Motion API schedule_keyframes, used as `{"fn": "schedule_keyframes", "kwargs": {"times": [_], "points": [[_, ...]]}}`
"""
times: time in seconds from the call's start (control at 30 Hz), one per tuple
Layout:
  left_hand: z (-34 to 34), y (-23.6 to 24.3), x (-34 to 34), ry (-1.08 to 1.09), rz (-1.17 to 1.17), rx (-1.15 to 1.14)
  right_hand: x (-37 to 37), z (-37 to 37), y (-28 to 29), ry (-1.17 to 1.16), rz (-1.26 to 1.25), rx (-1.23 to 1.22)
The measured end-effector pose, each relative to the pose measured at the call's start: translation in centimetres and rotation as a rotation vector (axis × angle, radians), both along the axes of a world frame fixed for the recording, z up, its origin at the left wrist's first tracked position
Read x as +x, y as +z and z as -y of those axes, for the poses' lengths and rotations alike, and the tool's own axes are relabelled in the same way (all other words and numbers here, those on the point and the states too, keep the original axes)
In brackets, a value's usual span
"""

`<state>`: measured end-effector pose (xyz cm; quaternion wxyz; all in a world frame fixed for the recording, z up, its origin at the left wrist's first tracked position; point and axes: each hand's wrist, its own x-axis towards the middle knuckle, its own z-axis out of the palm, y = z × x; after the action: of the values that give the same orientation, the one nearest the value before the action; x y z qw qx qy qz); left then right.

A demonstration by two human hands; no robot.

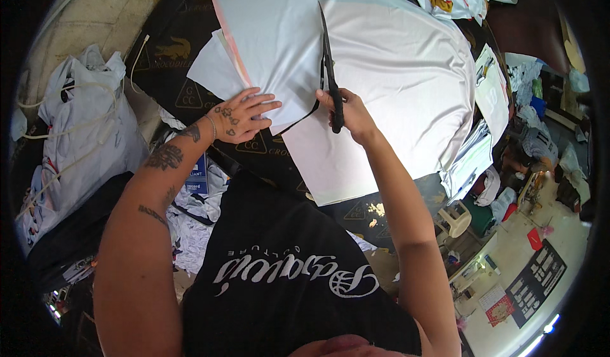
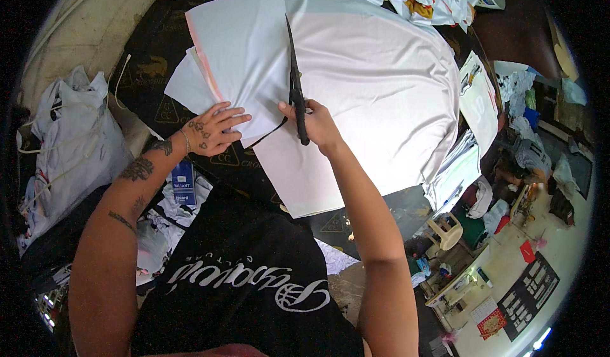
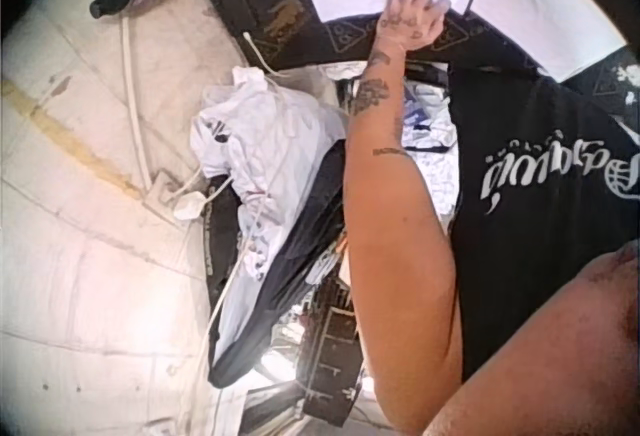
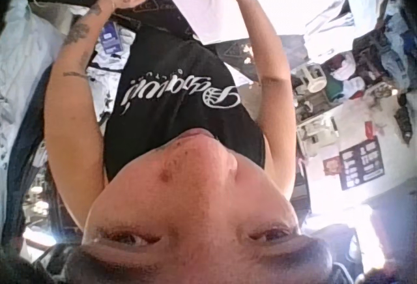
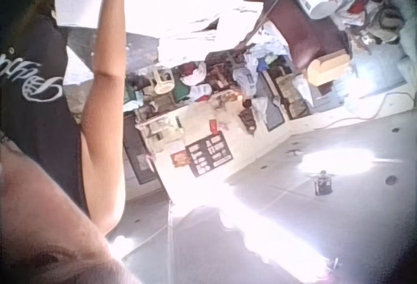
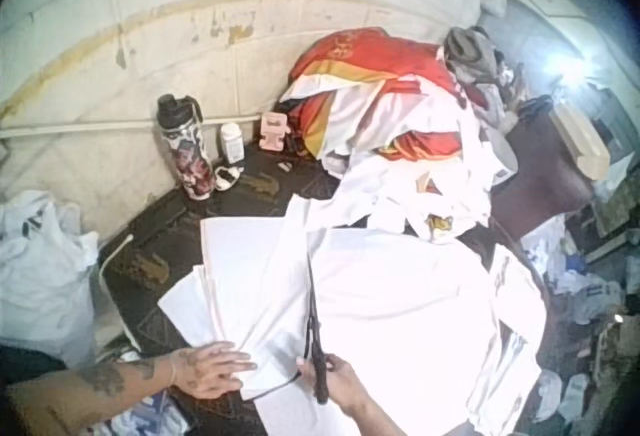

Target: The person uses shears to cut a red and white patterned fabric on a cluttered worktable. They repeatedly trim edges, flip the fabric, and remove cut pieces, continuing the cutting process across multiple sections.

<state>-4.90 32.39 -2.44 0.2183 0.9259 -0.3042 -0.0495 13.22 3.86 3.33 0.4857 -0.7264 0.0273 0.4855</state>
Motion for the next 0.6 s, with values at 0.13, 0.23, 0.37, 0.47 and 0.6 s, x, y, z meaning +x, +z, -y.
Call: {"fn": "schedule_keyframes", "kwargs": {"times": [0.13,0.23,0.37,0.47,0.6], "points": [[0.0,-0.1,-0.2,0.015,0.034,-0.035,1.8,-2.1,0.5,0.071,-0.048,-0.07],[-0.1,-0.2,-0.2,0.006,0.033,-0.052,2.9,-3.9,0.8,-0.06,-0.057,0.018],[-0.3,-0.2,0.0,0.009,0.061,-0.068,4.1,-5.4,0.8,0.089,-0.008,-0.101],[-0.2,0.0,-0.2,0.011,0.056,-0.086,5.5,-6.3,0.3,0.062,-0.053,-0.019],[0.1,0.2,-0.8,0.051,0.078,-0.051,6.6,-7.6,-0.3,0.07,0.043,0.008]]}}
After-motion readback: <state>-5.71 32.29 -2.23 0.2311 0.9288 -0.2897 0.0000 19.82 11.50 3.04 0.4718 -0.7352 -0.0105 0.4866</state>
